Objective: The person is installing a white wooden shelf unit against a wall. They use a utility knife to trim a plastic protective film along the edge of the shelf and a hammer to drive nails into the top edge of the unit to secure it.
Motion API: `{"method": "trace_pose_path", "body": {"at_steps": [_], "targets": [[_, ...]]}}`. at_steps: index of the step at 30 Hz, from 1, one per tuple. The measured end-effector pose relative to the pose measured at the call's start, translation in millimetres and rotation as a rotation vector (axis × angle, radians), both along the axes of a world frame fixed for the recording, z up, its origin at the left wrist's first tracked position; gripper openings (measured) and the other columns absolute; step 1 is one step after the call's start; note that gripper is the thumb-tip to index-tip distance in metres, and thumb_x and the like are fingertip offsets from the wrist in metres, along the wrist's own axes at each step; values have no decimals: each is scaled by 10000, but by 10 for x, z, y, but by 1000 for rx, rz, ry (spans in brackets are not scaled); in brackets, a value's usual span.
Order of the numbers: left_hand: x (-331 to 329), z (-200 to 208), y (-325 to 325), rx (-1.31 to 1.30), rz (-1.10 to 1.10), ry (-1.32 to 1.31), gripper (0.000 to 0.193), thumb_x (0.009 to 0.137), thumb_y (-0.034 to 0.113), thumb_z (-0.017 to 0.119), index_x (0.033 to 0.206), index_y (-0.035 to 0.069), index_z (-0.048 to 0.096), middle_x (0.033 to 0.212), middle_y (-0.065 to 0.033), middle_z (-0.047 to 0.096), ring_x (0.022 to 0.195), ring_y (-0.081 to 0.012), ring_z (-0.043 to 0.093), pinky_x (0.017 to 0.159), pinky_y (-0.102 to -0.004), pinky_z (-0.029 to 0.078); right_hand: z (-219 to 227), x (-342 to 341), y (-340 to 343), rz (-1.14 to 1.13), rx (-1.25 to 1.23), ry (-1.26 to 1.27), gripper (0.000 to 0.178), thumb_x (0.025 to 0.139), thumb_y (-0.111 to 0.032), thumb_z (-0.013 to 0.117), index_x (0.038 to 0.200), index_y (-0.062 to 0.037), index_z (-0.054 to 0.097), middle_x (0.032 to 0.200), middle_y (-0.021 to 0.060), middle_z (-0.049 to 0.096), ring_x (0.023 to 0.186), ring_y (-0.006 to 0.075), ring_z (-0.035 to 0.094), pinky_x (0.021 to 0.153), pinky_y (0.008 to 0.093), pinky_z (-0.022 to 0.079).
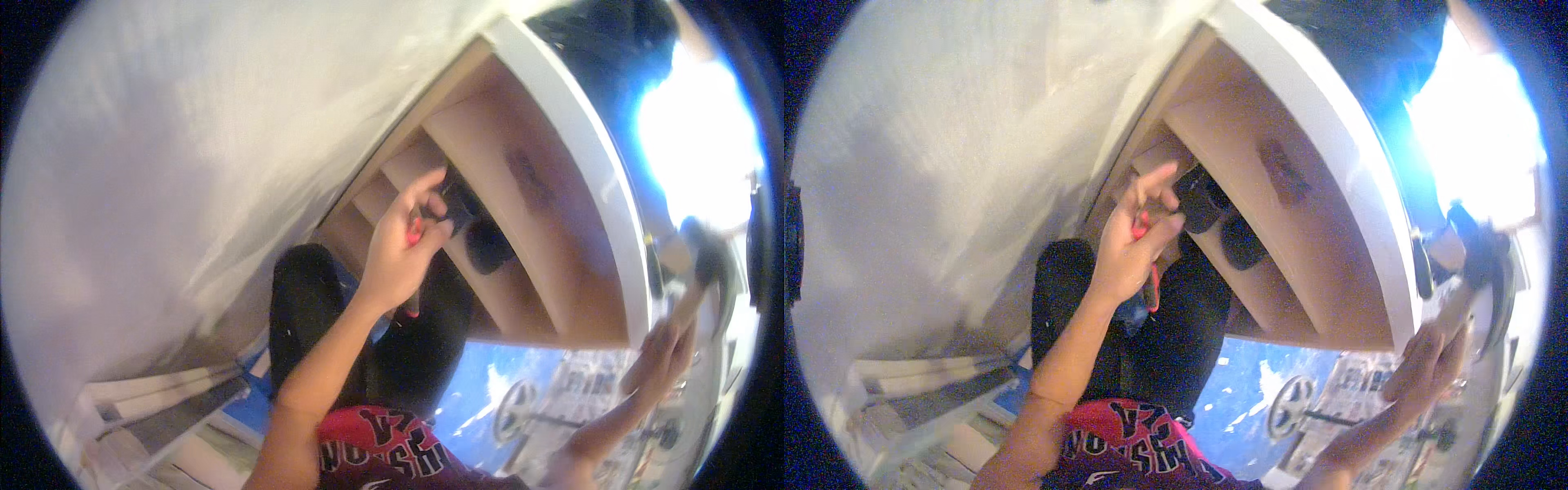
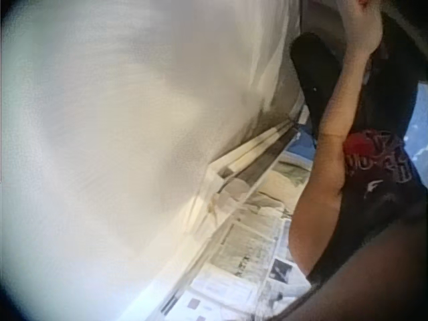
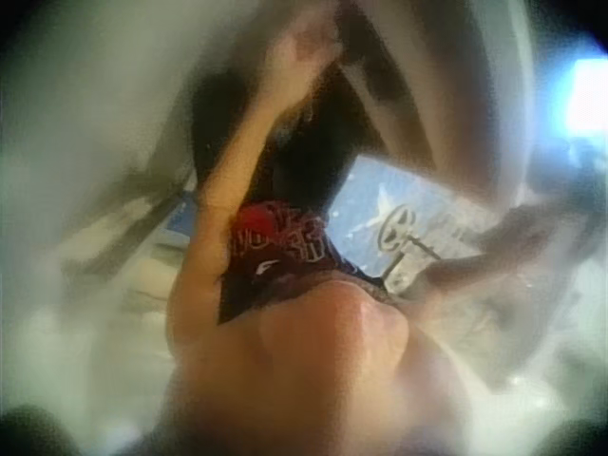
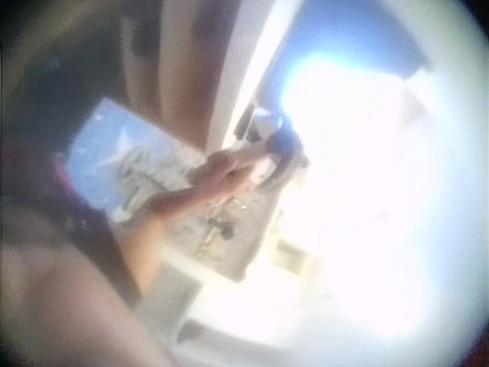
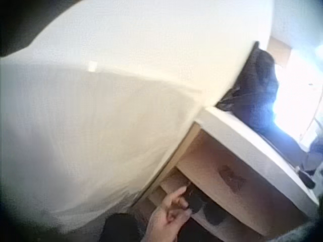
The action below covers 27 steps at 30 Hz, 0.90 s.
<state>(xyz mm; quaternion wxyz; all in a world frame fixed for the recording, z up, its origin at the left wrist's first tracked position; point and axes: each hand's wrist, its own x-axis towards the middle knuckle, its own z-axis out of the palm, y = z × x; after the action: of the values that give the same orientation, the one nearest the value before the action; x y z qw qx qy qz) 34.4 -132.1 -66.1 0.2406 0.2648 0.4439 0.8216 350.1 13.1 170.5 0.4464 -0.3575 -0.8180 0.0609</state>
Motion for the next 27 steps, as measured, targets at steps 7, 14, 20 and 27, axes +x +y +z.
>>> {"method": "trace_pose_path", "body": {"at_steps": [7,14,20,27], "targets": [[236,117,-394,190,-74,-155,500,1032,246,596,1447,-4,473,976,-17,538,628,-48,422,544,-194,335,313,-1244,313,30,349,-583,424,994,-233,637,1376,-48,625,915,178,711,748,226,634,708,392,501],[219,579,-434,198,-139,-85,445,1004,92,595,1422,-20,490,962,-3,523,691,-50,426,604,-216,345,339,-1646,725,35,484,-655,539,990,-388,632,1482,-181,550,1096,198,734,963,347,713,878,473,533],[112,754,-350,272,-50,-118,186,1074,197,559,1156,30,572,907,-32,540,736,-92,455,663,-249,378,309,-1795,644,-39,308,-756,542,1024,-454,566,1523,-250,505,1094,186,723,961,343,695,901,471,512],[30,897,36,368,-168,-52,220,1091,302,520,1088,83,536,986,-58,538,836,-131,496,760,-265,433,270,-1740,729,-37,579,-724,498,1006,-305,585,1489,-198,536,1225,158,668,1082,369,642,967,473,488]]}}
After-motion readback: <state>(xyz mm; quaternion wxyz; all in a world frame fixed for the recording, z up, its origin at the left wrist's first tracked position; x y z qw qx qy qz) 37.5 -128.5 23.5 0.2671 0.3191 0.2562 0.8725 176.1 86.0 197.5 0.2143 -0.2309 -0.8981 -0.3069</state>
